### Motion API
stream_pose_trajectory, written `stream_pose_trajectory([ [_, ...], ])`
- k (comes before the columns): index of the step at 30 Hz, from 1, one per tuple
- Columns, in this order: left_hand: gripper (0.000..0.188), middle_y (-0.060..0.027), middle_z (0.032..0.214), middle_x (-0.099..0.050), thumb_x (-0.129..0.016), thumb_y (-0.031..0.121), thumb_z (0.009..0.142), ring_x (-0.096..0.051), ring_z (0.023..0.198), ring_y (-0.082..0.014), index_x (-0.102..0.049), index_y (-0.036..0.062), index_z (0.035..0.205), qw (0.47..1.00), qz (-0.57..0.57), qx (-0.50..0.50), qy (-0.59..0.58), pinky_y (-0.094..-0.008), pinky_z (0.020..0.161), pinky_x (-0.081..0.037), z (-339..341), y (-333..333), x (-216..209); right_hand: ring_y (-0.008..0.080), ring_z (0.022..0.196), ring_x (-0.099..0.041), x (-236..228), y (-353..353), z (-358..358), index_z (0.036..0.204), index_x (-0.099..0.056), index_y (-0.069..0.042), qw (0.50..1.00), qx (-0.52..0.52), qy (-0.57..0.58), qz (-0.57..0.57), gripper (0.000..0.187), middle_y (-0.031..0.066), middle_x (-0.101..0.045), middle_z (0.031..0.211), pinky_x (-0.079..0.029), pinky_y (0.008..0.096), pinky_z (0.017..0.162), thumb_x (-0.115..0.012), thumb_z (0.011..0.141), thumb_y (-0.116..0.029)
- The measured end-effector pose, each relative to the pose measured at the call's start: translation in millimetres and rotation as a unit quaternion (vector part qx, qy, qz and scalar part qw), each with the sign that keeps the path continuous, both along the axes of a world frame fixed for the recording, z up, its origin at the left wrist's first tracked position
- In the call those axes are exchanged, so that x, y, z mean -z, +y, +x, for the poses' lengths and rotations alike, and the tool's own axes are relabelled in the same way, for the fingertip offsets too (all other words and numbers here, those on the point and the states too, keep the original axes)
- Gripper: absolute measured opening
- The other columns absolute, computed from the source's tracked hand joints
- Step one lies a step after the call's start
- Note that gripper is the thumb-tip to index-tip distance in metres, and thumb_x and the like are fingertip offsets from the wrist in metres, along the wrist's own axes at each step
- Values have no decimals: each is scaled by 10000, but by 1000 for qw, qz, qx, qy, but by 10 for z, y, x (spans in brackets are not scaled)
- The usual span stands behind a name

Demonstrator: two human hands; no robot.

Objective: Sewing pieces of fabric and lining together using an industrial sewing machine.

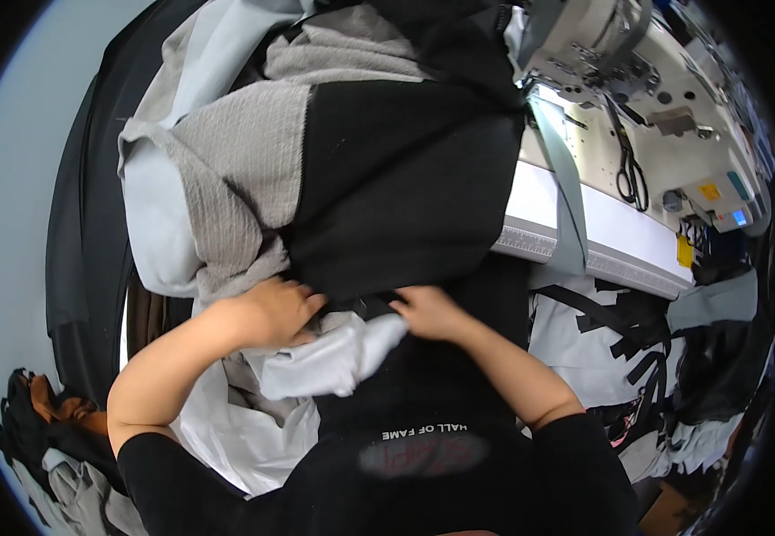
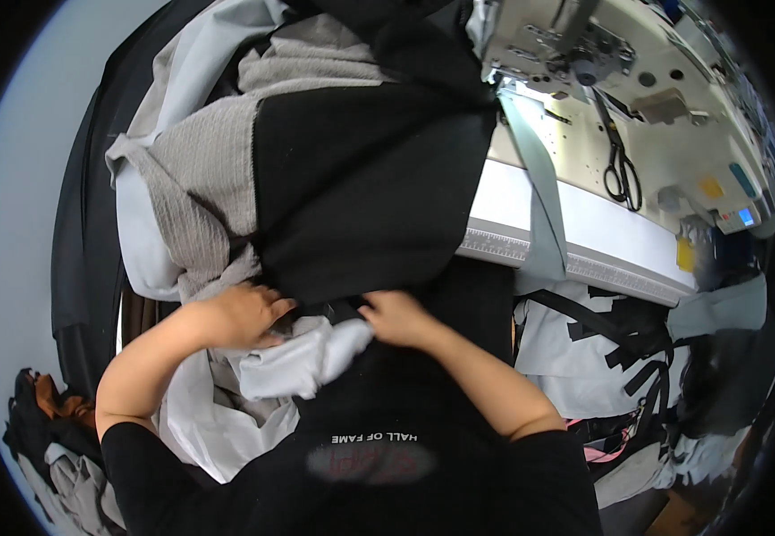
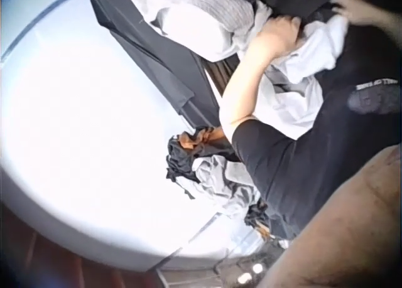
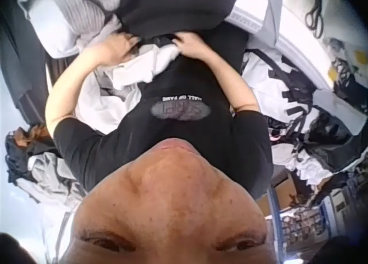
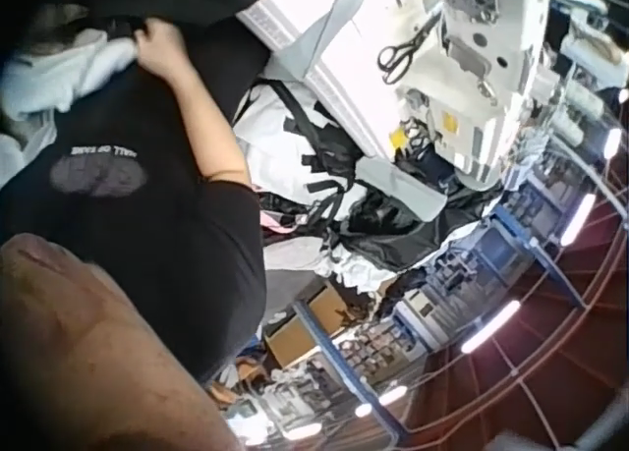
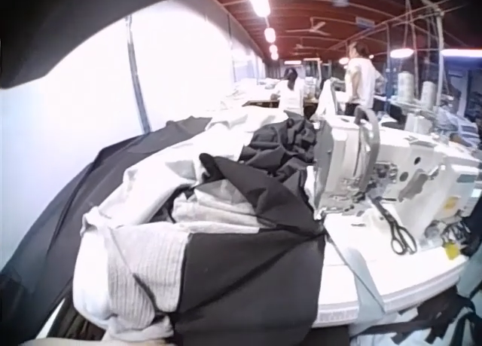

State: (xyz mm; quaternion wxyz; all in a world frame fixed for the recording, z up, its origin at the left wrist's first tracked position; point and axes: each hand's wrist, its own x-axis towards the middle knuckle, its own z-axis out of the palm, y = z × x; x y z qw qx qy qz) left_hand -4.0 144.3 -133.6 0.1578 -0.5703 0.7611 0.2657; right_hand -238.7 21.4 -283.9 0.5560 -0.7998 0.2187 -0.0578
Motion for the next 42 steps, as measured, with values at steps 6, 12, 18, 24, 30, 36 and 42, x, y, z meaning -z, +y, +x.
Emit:
stream_pose_trajectory([
  [6,269,-139,1110,-651,-600,148,940,-622,1047,-315,-625,32,1181,828,-558,-42,23,-408,870,-505,244,-1226,-852,245,1302,-493,-473,-294,-276,1454,-377,34,886,170,-83,424,842,122,-497,1427,-394,384,1102,-828,801,-250],
  [12,420,-184,995,-702,-464,376,1033,-615,1079,-366,-654,25,1165,992,-115,-50,9,-460,896,-505,73,-1670,-694,277,1326,-480,-867,-7,-665,1404,-461,63,877,15,-151,456,858,163,-534,1409,-381,406,1106,-874,684,-156],
  [18,759,-218,1512,-393,-496,585,964,-402,1383,-399,-352,84,1516,967,-159,-151,-130,-471,1149,-334,664,-2019,-300,339,1316,-508,-801,37,-1026,1306,-543,129,751,-64,-394,526,791,219,-558,1383,-372,447,1106,-851,591,-14],
  [24,510,-223,1367,-500,-600,303,913,-446,1301,-365,-522,65,1358,865,-364,-103,-329,-524,1051,-366,290,-2390,-393,331,910,-692,-675,-8,-649,914,-707,54,985,44,150,-67,280,222,-707,973,-534,414,755,-767,811,-200],
  [30,444,-211,1355,-525,-638,203,871,-498,1276,-355,-567,30,1273,812,-561,144,-77,-447,1081,-401,1508,-1555,-9,437,537,-615,62,-92,-576,518,-631,31,900,220,207,-314,610,245,-603,568,-494,502,551,-656,919,-428],
  [36,311,-193,1285,-606,-611,144,913,-543,1253,-350,-630,24,1199,836,-501,-176,-139,-443,1086,-409,1180,472,-271,451,701,-616,-272,-37,-571,694,-621,33,948,20,200,-245,439,254,-630,725,-472,515,634,-530,998,-271],
  [42,470,-146,1154,-601,-689,477,855,-575,1127,-346,-627,58,1060,898,-355,-255,43,-454,914,-469,-264,2247,22,425,669,-608,-820,-6,-857,712,-597,34,954,-63,197,-218,395,235,-617,699,-451,476,606,-530,995,-232],
])
